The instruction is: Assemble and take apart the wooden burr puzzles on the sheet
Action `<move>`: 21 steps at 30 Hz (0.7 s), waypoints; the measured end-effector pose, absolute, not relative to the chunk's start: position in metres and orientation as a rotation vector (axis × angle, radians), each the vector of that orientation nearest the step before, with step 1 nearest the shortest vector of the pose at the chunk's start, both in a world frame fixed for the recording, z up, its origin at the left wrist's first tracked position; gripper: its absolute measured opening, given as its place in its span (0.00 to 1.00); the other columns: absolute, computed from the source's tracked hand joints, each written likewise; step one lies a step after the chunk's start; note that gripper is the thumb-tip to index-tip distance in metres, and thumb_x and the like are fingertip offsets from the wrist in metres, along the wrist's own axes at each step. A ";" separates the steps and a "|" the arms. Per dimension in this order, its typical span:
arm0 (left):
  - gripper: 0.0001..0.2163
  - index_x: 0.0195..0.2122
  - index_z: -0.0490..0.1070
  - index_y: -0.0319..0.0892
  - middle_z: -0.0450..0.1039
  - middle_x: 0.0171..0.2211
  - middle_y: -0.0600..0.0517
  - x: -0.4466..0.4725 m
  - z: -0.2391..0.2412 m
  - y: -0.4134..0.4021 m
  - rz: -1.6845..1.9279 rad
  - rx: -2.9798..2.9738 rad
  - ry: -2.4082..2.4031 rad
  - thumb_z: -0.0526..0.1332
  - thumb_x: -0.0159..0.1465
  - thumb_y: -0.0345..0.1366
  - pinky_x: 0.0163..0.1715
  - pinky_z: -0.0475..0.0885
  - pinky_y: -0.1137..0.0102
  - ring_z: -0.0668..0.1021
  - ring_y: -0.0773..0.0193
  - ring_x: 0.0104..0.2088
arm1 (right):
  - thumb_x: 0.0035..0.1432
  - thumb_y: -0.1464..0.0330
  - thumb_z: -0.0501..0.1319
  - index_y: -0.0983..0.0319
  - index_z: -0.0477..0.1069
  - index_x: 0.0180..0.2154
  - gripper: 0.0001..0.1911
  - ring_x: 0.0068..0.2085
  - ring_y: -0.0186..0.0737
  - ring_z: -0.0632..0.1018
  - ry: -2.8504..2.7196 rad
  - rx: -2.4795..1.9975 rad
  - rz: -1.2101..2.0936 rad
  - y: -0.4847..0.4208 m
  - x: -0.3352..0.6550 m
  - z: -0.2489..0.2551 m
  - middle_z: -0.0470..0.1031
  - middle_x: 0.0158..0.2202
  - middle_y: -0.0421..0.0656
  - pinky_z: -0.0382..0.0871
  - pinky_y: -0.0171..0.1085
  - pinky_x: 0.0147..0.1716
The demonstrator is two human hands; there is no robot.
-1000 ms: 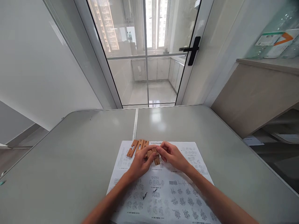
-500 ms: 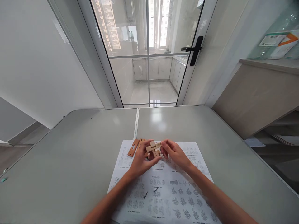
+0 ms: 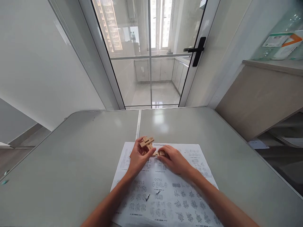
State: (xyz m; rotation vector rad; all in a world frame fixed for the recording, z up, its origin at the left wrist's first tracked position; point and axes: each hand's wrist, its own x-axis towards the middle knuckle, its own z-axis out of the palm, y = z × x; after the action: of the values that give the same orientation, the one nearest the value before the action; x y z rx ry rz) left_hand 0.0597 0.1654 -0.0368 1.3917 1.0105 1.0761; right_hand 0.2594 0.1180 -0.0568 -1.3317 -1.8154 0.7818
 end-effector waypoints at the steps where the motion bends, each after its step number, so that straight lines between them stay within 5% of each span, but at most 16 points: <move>1: 0.30 0.60 0.64 0.46 0.79 0.50 0.46 0.059 -0.037 0.165 1.075 1.424 1.014 0.73 0.61 0.46 0.48 0.80 0.62 0.83 0.59 0.45 | 0.71 0.62 0.60 0.58 0.74 0.42 0.08 0.38 0.43 0.77 -1.766 -1.355 0.848 0.119 0.260 -0.055 0.77 0.37 0.43 0.71 0.41 0.39; 5: 0.30 0.61 0.65 0.47 0.78 0.50 0.47 0.058 -0.036 0.161 1.056 1.663 1.044 0.74 0.61 0.45 0.49 0.80 0.61 0.84 0.58 0.46 | 0.72 0.53 0.58 0.60 0.74 0.44 0.17 0.29 0.38 0.73 -1.550 -1.295 1.142 0.122 0.262 -0.051 0.74 0.27 0.38 0.67 0.37 0.32; 11: 0.28 0.60 0.67 0.49 0.77 0.51 0.48 0.059 -0.041 0.155 1.010 2.011 1.062 0.74 0.61 0.43 0.44 0.78 0.65 0.82 0.58 0.45 | 0.69 0.45 0.58 0.60 0.76 0.46 0.25 0.28 0.36 0.71 -1.368 -1.190 1.336 0.125 0.267 -0.050 0.73 0.30 0.38 0.65 0.36 0.27; 21: 0.28 0.61 0.66 0.48 0.78 0.43 0.50 0.059 -0.053 0.159 0.955 2.112 1.104 0.72 0.63 0.48 0.33 0.74 0.68 0.77 0.63 0.32 | 0.73 0.55 0.55 0.58 0.68 0.51 0.15 0.29 0.40 0.74 -1.625 -1.307 0.876 0.119 0.261 -0.054 0.77 0.32 0.41 0.67 0.39 0.30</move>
State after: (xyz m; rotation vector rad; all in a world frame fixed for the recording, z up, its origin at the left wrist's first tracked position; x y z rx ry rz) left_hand 0.0586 0.1589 -0.0532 2.1119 1.1045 0.9553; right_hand 0.2607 0.1189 -0.0543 -1.3065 -1.6246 0.8762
